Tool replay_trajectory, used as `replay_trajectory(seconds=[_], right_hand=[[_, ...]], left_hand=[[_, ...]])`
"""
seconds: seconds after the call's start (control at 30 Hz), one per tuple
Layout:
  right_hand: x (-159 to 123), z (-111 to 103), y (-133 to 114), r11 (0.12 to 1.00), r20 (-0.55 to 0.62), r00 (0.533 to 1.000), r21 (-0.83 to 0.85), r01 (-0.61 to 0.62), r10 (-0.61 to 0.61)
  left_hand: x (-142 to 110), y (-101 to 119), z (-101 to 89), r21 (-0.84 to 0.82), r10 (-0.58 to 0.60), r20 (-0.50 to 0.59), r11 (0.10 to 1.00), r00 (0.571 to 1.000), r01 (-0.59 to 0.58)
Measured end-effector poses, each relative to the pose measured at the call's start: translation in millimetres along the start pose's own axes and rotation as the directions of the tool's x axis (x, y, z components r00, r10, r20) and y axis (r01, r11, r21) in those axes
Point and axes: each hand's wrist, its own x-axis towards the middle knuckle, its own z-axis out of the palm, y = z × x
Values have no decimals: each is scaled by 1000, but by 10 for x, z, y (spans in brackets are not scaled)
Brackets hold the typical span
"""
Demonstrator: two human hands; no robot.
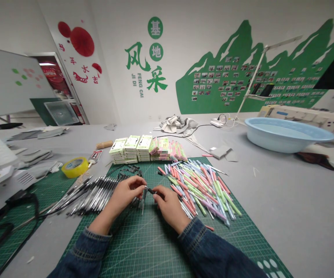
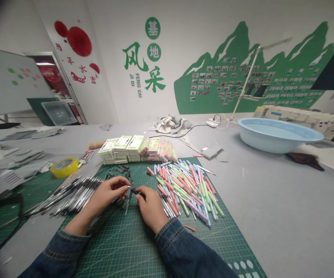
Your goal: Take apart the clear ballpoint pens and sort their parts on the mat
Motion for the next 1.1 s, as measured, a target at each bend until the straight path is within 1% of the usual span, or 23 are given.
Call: replay_trajectory(seconds=[0.07,0.17,0.33,0.37,0.43,0.53,0.6,0.7,0.77,0.87,0.97,1.03,1.1], right_hand=[[-7,-9,-34,998,-1,999,-43,40,-40],[-13,1,-52,995,13,997,-60,80,-79],[-15,44,-34,998,-41,999,-51,24,-26],[-16,51,-34,999,-40,999,-32,5,-7],[-23,67,-40,998,7,999,42,-51,51],[-42,95,-48,976,78,989,171,-134,122],[-55,117,-36,966,75,989,218,-139,126],[-60,153,10,947,68,988,283,-150,136],[-51,174,41,915,103,982,357,-187,161],[-35,191,57,847,181,967,471,-247,181],[-32,196,39,826,195,965,504,-253,177],[-39,197,17,822,185,966,512,-250,179],[-51,193,-14,793,199,961,545,-272,193]], left_hand=[[-21,9,-3,5,-8,19,1000,1000,8],[-67,20,-6,-45,-29,25,999,999,30],[-146,20,-17,-89,-12,19,996,1000,13],[-156,21,-17,-86,-5,14,996,1000,6],[-168,23,-7,-89,6,-6,996,1000,-7],[-165,6,44,-196,-19,-65,981,998,6],[-152,-32,93,-293,-74,-107,955,992,39],[-129,-110,144,-357,-109,-146,933,983,50],[-122,-143,152,-399,-119,-148,915,982,51],[-130,-134,156,-522,-176,-117,848,977,90],[-144,-100,191,-623,-193,-81,776,978,102],[-147,-102,226,-631,-200,-105,770,974,90],[-146,-129,250,-623,-212,-138,778,967,82]])
